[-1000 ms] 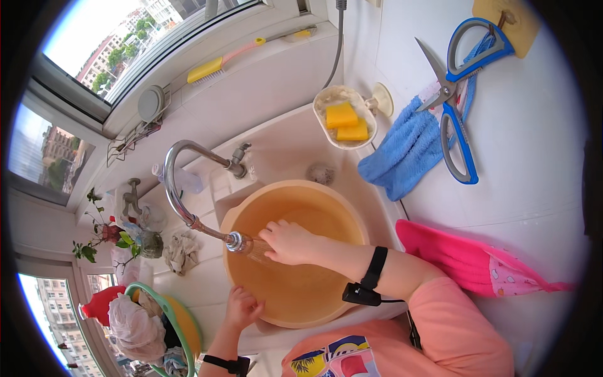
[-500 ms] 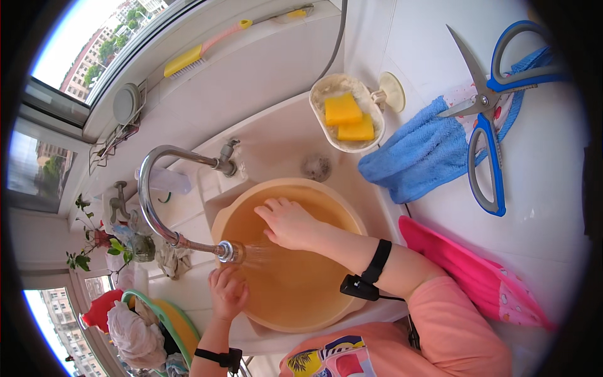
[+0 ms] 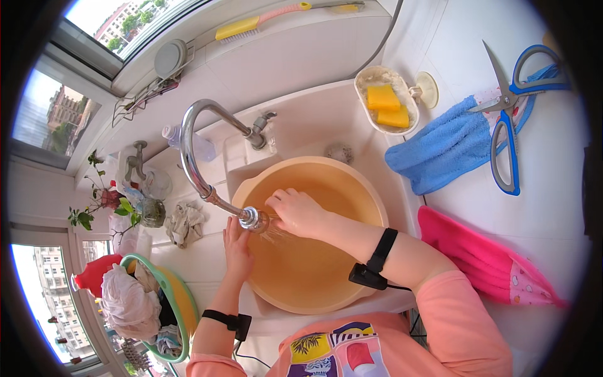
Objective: Wash several pieces of clothing by hand in a basin at a sink.
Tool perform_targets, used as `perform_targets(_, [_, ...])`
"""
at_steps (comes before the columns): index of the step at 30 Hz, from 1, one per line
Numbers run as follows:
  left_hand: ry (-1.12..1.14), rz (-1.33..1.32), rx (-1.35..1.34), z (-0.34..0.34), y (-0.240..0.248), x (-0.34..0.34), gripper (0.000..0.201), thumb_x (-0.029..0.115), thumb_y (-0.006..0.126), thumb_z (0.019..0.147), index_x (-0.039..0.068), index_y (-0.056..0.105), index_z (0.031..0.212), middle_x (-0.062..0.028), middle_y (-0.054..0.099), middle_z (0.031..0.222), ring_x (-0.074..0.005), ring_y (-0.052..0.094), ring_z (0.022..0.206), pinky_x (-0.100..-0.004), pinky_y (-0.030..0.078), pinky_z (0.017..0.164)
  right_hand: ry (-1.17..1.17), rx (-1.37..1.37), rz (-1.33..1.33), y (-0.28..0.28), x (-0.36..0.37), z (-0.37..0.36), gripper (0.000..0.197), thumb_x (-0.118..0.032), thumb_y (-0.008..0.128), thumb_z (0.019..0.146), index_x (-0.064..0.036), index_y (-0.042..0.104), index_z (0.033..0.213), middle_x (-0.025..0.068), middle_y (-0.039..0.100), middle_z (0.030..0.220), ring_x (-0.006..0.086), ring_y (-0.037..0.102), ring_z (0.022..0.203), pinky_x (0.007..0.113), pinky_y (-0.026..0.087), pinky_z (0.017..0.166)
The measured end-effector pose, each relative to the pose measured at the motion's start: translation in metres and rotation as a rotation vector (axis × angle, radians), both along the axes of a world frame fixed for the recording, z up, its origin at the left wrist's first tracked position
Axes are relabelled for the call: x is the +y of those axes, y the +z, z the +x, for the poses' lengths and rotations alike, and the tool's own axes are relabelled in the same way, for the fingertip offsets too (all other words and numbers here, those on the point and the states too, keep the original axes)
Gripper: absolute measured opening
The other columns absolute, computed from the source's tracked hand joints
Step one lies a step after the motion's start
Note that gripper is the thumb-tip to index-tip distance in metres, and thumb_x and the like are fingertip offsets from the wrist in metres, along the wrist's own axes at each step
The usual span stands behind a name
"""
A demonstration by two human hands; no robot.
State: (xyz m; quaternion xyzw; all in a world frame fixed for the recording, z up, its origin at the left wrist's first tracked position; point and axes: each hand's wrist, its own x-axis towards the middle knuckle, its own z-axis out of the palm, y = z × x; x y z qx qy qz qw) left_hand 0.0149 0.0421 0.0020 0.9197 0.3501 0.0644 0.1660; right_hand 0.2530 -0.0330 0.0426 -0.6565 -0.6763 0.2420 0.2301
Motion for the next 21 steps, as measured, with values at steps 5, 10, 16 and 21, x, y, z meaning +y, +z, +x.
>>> perform_targets(5, [0.105,-0.054,-0.096,0.002,0.0,-0.007,0.06,-0.016,0.048,0.067,0.009,0.059,0.121,-0.0106,0.03,0.152,-0.0352,0.025,0.141,-0.0519,0.018,0.114,0.037,0.15,0.07,0.004,-0.002,-0.006,0.055,-0.021,0.068,0.078,-0.007,0.047,0.127,0.0157,0.054,0.117,0.0353,0.051,0.114,0.046,0.044,0.094])
perform_targets(10, [0.123,-0.066,-0.182,0.002,0.003,-0.009,0.068,-0.017,0.047,0.067,0.013,0.055,0.128,-0.0077,0.032,0.152,-0.032,0.027,0.141,-0.0506,0.018,0.114,0.079,0.346,0.205,0.036,0.012,-0.02,0.054,-0.019,0.071,0.077,-0.0059,0.048,0.124,0.0139,0.055,0.114,0.0333,0.051,0.109,0.043,0.041,0.096])
perform_targets(16, [0.138,-0.079,-0.224,-0.003,-0.004,-0.008,0.069,-0.017,0.049,0.067,0.013,0.055,0.129,-0.0068,0.033,0.151,-0.0293,0.027,0.141,-0.0501,0.018,0.114,0.096,0.103,0.124,0.045,0.02,-0.024,0.04,-0.024,0.072,0.078,-0.007,0.053,0.109,0.0113,0.06,0.105,0.0338,0.053,0.105,0.045,0.043,0.09])
perform_targets(21, [0.194,-0.095,-0.244,-0.001,-0.01,-0.01,0.068,-0.016,0.05,0.068,0.011,0.054,0.129,-0.0066,0.033,0.151,-0.0283,0.026,0.142,-0.0498,0.017,0.114,0.07,-0.012,0.064,0.052,0.017,-0.013,0.042,-0.015,0.071,0.08,-0.0093,0.054,0.117,0.0106,0.058,0.115,0.0325,0.05,0.113,0.042,0.04,0.097])
